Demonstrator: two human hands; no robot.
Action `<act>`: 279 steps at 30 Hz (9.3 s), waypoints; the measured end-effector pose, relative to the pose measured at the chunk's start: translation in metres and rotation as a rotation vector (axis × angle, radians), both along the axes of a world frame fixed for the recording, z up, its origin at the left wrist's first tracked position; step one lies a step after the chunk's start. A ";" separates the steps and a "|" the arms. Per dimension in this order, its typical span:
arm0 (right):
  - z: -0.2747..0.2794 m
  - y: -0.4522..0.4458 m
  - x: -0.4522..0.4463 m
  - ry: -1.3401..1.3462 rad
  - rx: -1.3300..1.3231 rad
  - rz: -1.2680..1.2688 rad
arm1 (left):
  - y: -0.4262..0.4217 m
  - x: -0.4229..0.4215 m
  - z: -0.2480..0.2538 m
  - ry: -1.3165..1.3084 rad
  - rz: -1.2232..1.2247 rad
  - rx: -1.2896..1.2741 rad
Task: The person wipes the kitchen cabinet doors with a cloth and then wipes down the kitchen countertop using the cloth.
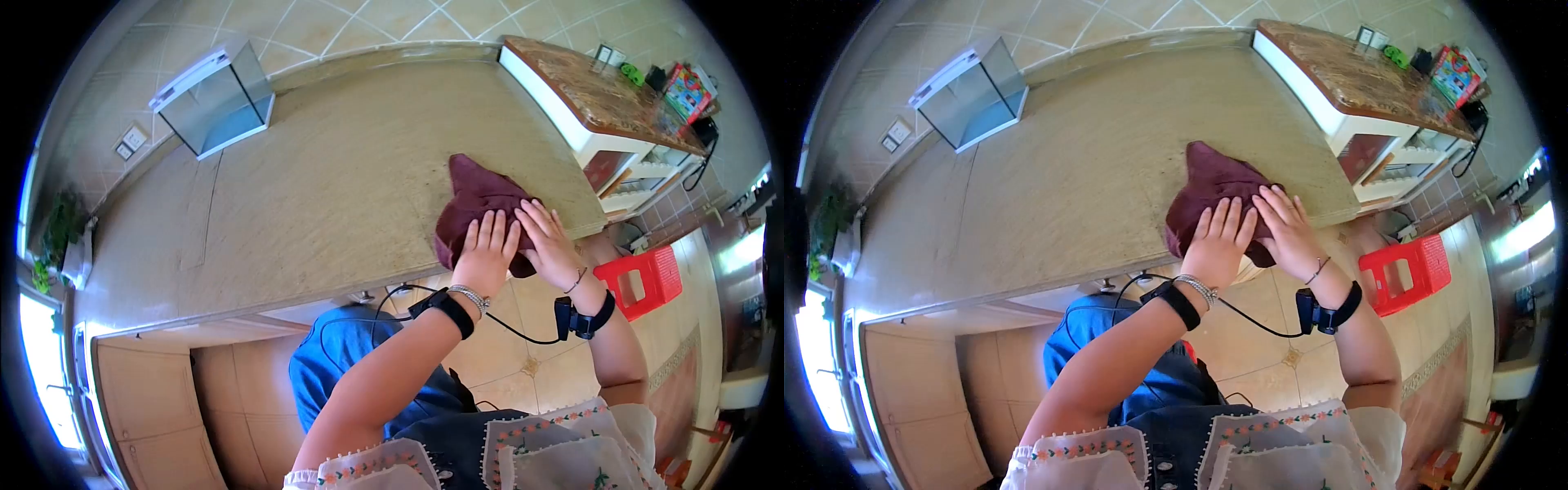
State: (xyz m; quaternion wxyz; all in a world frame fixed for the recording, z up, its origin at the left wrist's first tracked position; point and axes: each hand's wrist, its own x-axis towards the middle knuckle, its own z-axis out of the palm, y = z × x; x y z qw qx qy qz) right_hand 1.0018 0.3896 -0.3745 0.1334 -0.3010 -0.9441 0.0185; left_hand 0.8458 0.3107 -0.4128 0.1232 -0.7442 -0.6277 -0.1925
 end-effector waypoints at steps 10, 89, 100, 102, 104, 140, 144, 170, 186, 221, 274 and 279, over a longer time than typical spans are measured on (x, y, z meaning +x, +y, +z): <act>-0.005 -0.011 -0.025 -0.040 0.121 0.009 | -0.013 -0.015 0.001 -0.027 -0.005 -0.010; -0.010 -0.087 -0.128 0.271 0.089 0.299 | -0.122 -0.115 0.019 -0.153 0.225 0.071; 0.010 -0.008 -0.031 0.016 -0.031 0.179 | -0.012 -0.010 0.013 0.017 0.244 -0.062; 0.011 0.008 -0.006 -0.031 -0.040 0.106 | 0.009 0.015 0.006 -0.010 0.193 -0.018; 0.009 0.019 0.013 -0.039 -0.062 0.041 | 0.024 0.033 0.004 0.017 0.167 -0.009; -0.023 -0.162 -0.289 0.118 0.333 0.436 | -0.208 -0.254 -0.001 0.101 0.293 0.154; -0.031 -0.186 -0.321 0.219 0.257 0.379 | -0.231 -0.284 -0.001 0.127 0.320 0.079; -0.014 -0.090 -0.153 0.175 0.092 0.299 | -0.113 -0.135 0.012 0.147 0.256 -0.028; 0.021 -0.096 -0.236 -0.333 -0.070 0.510 | -0.157 -0.203 0.019 -0.057 0.242 -0.051; -0.010 -0.170 -0.306 0.043 0.176 0.651 | -0.237 -0.265 0.016 0.005 0.458 0.029; 0.077 -0.124 -0.356 -0.022 0.075 0.454 | -0.212 -0.329 0.099 -0.254 0.747 0.159; 0.055 -0.135 -0.353 0.024 0.032 0.555 | -0.204 -0.312 0.053 -0.270 0.663 0.146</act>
